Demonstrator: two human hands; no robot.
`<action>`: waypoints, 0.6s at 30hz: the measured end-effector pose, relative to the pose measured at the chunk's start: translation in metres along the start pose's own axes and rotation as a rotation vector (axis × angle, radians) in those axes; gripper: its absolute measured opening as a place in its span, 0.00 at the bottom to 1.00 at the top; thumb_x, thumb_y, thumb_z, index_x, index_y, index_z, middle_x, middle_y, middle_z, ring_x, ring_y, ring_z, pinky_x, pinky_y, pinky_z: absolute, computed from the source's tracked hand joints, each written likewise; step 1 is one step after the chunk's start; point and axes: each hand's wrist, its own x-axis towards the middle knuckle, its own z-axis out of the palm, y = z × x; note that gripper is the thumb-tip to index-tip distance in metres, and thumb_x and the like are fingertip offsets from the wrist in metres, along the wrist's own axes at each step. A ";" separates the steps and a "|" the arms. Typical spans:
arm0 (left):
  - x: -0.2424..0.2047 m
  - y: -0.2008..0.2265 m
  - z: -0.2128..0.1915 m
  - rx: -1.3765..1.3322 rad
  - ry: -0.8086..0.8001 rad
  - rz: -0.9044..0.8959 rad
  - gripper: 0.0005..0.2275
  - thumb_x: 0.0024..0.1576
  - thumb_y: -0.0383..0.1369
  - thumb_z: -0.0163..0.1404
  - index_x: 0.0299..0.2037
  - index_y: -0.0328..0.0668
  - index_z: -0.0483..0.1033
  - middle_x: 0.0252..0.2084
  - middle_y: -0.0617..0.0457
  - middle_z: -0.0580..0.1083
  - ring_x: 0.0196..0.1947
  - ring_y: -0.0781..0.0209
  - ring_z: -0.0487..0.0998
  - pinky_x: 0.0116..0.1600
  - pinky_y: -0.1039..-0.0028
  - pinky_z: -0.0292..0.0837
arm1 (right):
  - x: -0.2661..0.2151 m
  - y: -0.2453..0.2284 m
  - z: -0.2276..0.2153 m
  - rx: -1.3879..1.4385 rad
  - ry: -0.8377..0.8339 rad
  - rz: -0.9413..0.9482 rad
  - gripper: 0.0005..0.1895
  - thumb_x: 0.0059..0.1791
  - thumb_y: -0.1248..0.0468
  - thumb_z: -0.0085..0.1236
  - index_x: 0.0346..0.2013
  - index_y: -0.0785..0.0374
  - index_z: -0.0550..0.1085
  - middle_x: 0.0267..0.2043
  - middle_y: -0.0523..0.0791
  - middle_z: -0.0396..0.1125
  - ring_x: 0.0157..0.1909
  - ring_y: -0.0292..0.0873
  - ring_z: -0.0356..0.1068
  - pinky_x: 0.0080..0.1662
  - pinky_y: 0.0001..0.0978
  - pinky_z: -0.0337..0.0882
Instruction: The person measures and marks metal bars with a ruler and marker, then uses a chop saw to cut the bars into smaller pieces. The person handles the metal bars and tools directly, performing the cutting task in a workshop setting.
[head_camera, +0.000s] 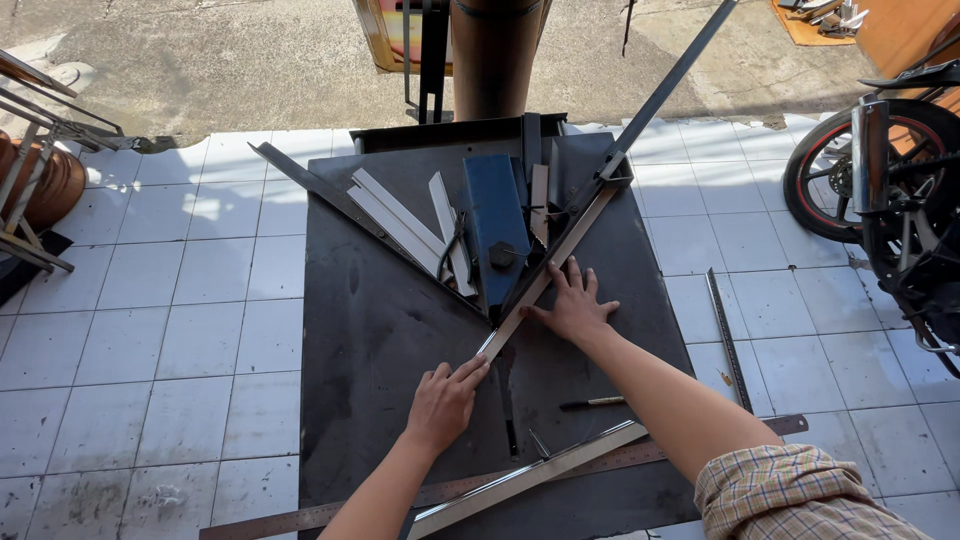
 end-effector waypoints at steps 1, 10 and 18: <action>-0.004 0.000 0.003 -0.004 -0.003 -0.006 0.26 0.67 0.29 0.54 0.78 0.52 0.70 0.80 0.61 0.68 0.48 0.44 0.74 0.42 0.53 0.75 | -0.001 -0.002 -0.001 -0.005 -0.007 -0.001 0.59 0.48 0.24 0.60 0.87 0.29 0.45 0.95 0.35 0.25 0.93 0.56 0.23 0.71 0.95 0.43; -0.030 -0.007 0.015 -0.091 0.285 -0.026 0.16 0.65 0.37 0.63 0.63 0.50 0.85 0.60 0.55 0.83 0.58 0.44 0.80 0.53 0.52 0.78 | -0.005 -0.005 -0.006 0.002 -0.003 0.018 0.57 0.47 0.24 0.61 0.86 0.28 0.48 0.94 0.36 0.29 0.93 0.56 0.25 0.70 0.95 0.44; -0.031 -0.014 0.016 -0.044 0.298 -0.014 0.17 0.68 0.39 0.59 0.67 0.57 0.83 0.63 0.65 0.82 0.46 0.51 0.73 0.46 0.55 0.66 | 0.003 -0.005 -0.003 -0.016 0.011 0.002 0.56 0.49 0.27 0.61 0.86 0.28 0.48 0.94 0.37 0.31 0.92 0.58 0.27 0.69 0.97 0.46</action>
